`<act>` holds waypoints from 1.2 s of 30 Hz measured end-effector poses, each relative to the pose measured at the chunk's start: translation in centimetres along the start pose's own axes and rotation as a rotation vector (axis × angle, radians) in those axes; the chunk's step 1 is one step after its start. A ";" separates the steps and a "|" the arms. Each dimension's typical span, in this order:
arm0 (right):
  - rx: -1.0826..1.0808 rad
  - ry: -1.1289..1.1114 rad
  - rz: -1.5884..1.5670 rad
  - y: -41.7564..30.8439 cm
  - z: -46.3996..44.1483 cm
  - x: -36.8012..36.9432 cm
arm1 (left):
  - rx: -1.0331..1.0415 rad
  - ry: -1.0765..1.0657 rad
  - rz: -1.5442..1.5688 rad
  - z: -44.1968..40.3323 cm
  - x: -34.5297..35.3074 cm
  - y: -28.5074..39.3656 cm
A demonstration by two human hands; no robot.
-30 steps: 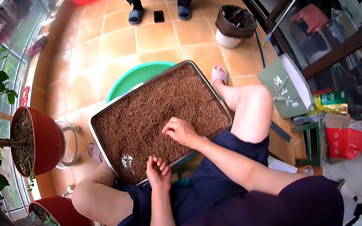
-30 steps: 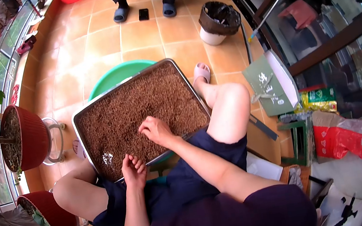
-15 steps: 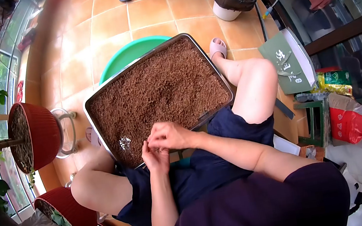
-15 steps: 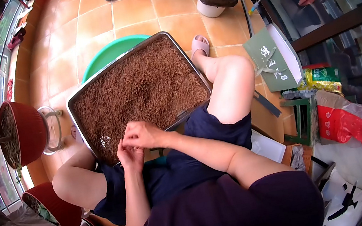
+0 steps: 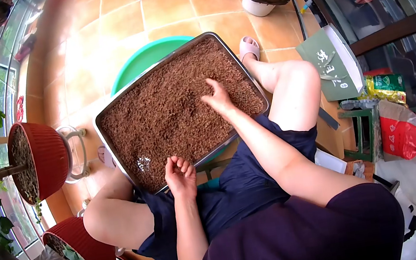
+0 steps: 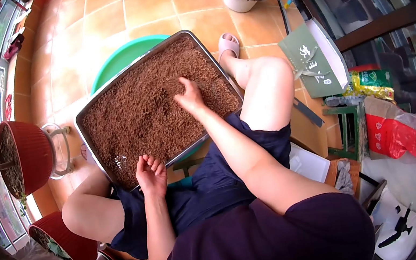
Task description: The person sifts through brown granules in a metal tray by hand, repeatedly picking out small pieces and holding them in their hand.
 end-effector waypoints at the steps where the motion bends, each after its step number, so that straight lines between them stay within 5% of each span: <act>1: -0.007 -0.118 0.002 -1.5 0.9 1.7 | -0.002 -0.001 0.005 0.1 0.0 0.0; 8: -0.602 -0.524 0.334 -8.3 9.7 8.1 | 0.009 0.017 0.002 0.2 -0.3 0.3; 12: -0.805 -0.523 0.650 -7.7 11.4 7.6 | 0.008 0.017 0.009 0.1 -0.5 0.4; 18: -0.471 -0.300 1.049 -4.4 5.9 1.2 | 0.001 -0.010 0.002 -0.3 -0.7 0.4; 20: -0.348 -0.166 0.936 -3.6 4.5 -1.9 | 0.030 -0.008 -0.045 -0.5 -1.0 0.5; 23: -0.493 0.055 0.734 -4.9 4.3 -4.4 | 0.063 0.077 -0.083 0.2 -0.1 0.5; 27: -0.369 -0.273 0.500 -6.6 6.5 -0.9 | 0.106 0.094 -0.089 -0.1 -0.2 0.8; 28: -0.379 -0.438 0.309 -4.7 7.4 1.7 | 0.116 0.084 -0.085 -0.1 -0.3 0.9; 30: -0.047 -0.898 0.084 -2.8 11.3 6.0 | 0.134 0.071 -0.101 -0.3 -0.6 1.1; 31: -0.159 -0.970 0.127 -2.2 12.7 7.7 | 0.146 0.068 -0.119 -0.4 -0.8 1.2; 32: -0.316 -0.938 0.310 -2.8 13.9 8.3 | 0.160 0.067 -0.137 -0.4 -0.9 1.4; 36: -0.286 -0.811 0.213 -1.2 13.3 9.5 | 0.159 0.072 -0.126 -0.3 -1.3 1.5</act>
Point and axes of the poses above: each hand's wrist, its own z-axis away from the middle knuckle, its own x-axis out of the palm, y = z × x, the point moved 7 cm from there along -z, towards the middle knuckle, and after that the axes turned 3 degrees about z, right-handed, at the moved point
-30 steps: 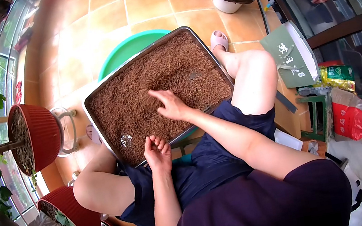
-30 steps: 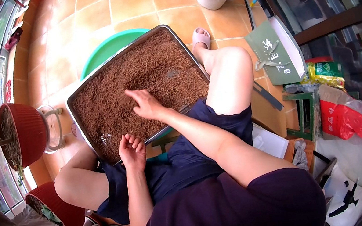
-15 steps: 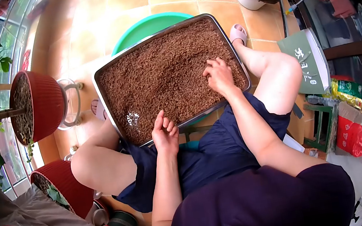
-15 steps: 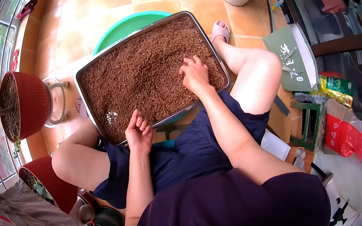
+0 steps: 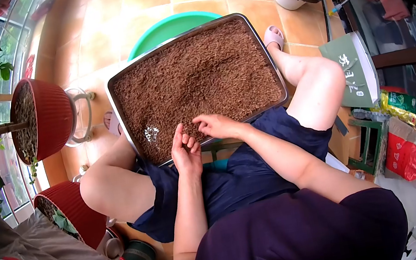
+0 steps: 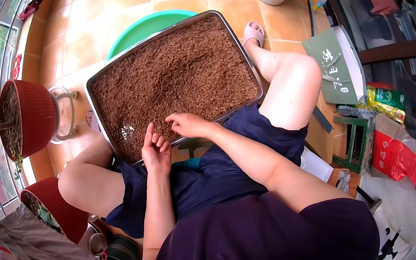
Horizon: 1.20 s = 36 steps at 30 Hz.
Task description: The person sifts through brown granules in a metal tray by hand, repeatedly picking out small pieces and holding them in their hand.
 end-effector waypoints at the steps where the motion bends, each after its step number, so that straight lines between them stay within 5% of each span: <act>1: 0.085 0.034 0.018 1.2 -0.5 -0.9 | 0.008 -0.002 -0.006 0.0 -0.1 0.1; 4: 0.185 0.373 0.102 4.3 -0.8 -6.6 | 0.025 0.000 -0.030 0.2 0.3 0.2; 8: 0.395 0.646 -0.342 7.6 0.7 -14.4 | 0.020 0.003 -0.060 0.5 0.8 0.1; 12: 0.406 1.035 0.469 5.6 2.8 -19.8 | 0.006 -0.007 -0.064 0.6 1.0 -0.1; 16: 0.416 0.702 0.456 4.9 0.1 -15.6 | -0.012 -0.002 -0.016 0.4 0.4 -0.1; 20: -0.110 0.519 0.486 -2.0 -2.3 -7.2 | -0.031 0.007 -0.027 0.5 0.7 -0.3; 25: -0.364 0.223 0.357 -6.8 -0.7 -1.6 | -0.055 -0.008 -0.034 0.4 0.6 -0.4; 31: -0.099 0.376 0.763 -2.6 -0.7 -5.9 | -0.055 -0.019 -0.010 0.4 0.7 -0.4; 34: 0.112 0.600 0.753 1.3 0.1 -11.3 | -0.045 0.006 0.001 0.5 0.7 -0.4; 36: 0.038 0.857 0.654 2.5 1.2 -15.0 | -0.031 0.014 0.021 0.3 0.5 -0.3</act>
Point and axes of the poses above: each hand's wrist, its own z-axis away from the middle knuckle, its own x-axis out of the palm, y = z × x, the point moved 7 cm from there along -z, towards the middle knuckle, and after that the axes turned 3 degrees about z, right-handed, at the moved point
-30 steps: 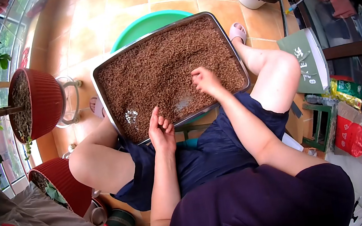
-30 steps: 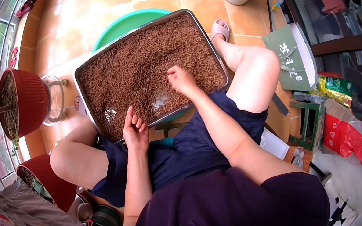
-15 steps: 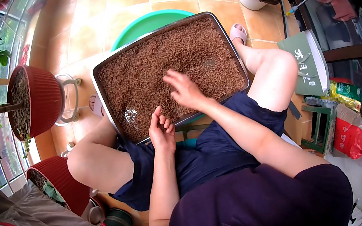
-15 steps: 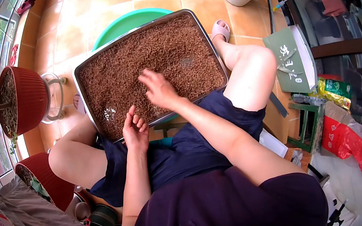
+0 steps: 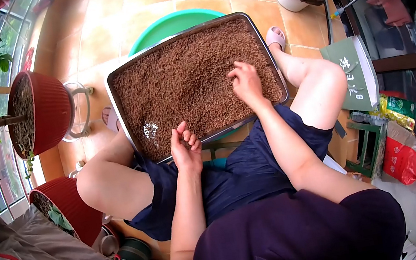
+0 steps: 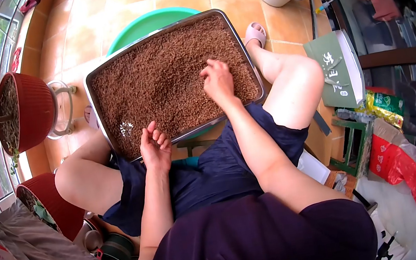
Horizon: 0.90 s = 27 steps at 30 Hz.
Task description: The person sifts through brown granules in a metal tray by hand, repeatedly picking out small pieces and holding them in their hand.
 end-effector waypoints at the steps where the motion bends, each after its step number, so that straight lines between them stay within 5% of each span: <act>1: 0.046 0.055 -0.058 1.2 -0.6 -0.9 | 0.029 0.016 -0.010 -0.1 -0.2 0.2; 5: 0.370 -0.027 -0.095 2.8 -1.0 -2.7 | 0.107 0.058 -0.039 -0.2 -0.8 0.9; 10: 0.184 -0.585 -0.144 0.1 3.0 3.2 | 0.187 0.094 -0.073 -0.2 -1.7 1.6; 20: -0.007 -0.379 -0.369 -6.6 1.7 2.8 | 0.240 0.140 -0.104 0.2 -1.8 2.0; 25: -0.318 -0.345 -0.157 -10.2 2.6 4.6 | 0.291 0.177 -0.090 0.3 -2.7 2.5; 27: -0.290 -0.323 -0.064 -10.3 2.8 4.8 | 0.307 0.210 -0.080 0.3 -3.0 2.8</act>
Point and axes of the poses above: each hand's wrist, its own z-axis away from the middle knuckle, its own x-axis out of the palm, y = z × x, the point moved 7 cm from there along -z, towards the middle knuckle, and after that the axes turned 3 degrees about z, right-handed, at the moved point
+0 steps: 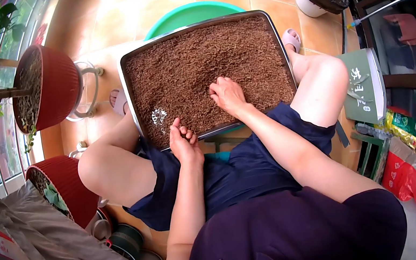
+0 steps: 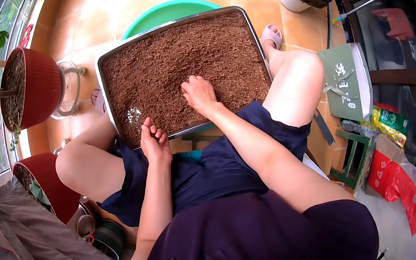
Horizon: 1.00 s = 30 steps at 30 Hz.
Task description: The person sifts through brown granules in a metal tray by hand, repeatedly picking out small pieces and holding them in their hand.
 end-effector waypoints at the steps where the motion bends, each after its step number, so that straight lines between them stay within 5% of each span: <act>1: 0.022 0.005 0.047 0.0 0.0 0.2 | 0.001 0.013 0.008 -0.1 -0.1 0.1; 7: -0.279 0.160 -0.135 -6.8 -0.6 -1.1 | -0.011 0.070 0.044 0.1 -0.2 0.2; 14: -0.218 0.101 -0.054 -8.5 -1.4 2.3 | -0.025 0.047 0.052 -0.1 -0.6 0.1; 19: 0.062 0.036 -0.250 -4.6 0.2 1.0 | -0.041 0.056 0.073 0.2 -0.2 0.1; 23: 0.288 -0.031 -0.790 2.1 0.7 2.9 | -0.057 0.047 0.042 0.6 0.5 -0.1; 25: 0.606 -0.302 -1.131 1.8 1.2 1.0 | -0.060 0.038 0.024 0.7 0.6 -0.2; 30: 0.683 -0.401 -1.549 1.0 1.7 0.6 | -0.076 0.016 0.035 0.7 0.6 -0.5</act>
Point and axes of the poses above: each hand's wrist, its own z-axis away from the middle knuckle, its own x-axis out of the palm, y = z × x, the point moved 7 cm from there along -z, towards the middle knuckle, and after that the axes turned 3 degrees about z, right-handed, at the moved point
